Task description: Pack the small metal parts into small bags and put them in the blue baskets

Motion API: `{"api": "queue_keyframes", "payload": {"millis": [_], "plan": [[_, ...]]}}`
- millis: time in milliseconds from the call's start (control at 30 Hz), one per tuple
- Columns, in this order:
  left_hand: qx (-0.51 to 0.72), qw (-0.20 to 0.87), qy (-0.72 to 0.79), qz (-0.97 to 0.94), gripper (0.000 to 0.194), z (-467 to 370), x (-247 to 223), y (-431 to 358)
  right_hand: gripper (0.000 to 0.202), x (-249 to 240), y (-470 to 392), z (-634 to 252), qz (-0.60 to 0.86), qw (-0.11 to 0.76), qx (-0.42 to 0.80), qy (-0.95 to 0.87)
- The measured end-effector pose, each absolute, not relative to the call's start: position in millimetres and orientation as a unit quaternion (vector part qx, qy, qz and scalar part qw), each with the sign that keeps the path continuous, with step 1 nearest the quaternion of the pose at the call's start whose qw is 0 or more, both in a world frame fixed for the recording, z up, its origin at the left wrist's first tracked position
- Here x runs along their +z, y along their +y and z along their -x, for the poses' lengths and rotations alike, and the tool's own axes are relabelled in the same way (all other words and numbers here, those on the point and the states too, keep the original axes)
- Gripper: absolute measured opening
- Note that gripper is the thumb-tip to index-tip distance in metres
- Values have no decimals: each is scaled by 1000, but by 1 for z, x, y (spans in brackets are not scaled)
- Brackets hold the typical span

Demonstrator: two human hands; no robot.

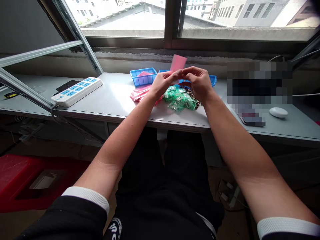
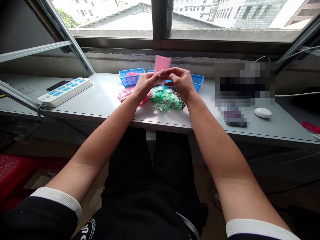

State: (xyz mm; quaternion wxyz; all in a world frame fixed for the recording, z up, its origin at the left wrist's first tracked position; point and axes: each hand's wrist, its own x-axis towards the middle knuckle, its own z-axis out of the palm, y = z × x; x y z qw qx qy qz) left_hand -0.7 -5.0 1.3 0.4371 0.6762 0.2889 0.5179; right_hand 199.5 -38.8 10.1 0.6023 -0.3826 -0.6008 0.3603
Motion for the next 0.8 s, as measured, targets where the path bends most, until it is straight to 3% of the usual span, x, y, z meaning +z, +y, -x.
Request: {"api": "queue_keyframes", "payload": {"millis": [100,233,433,533,800], "plan": [[517,457,279,-668,62,-3,-4,5,18,9,-40,-198,381,597,360,-607],[533,467,285,-646,54,-3,-9,15,19,11,-36,-200,421,604,333,-589],[545,484,274,-627,34,-1,-10,20,48,3,-15,-209,468,603,310,-567],[554,483,278,-619,21,-1,-8,19,44,1,-13,-213,465,599,323,-566],[561,452,311,-620,16,1,-1,12,24,4,-17,-212,469,610,320,-553]]}}
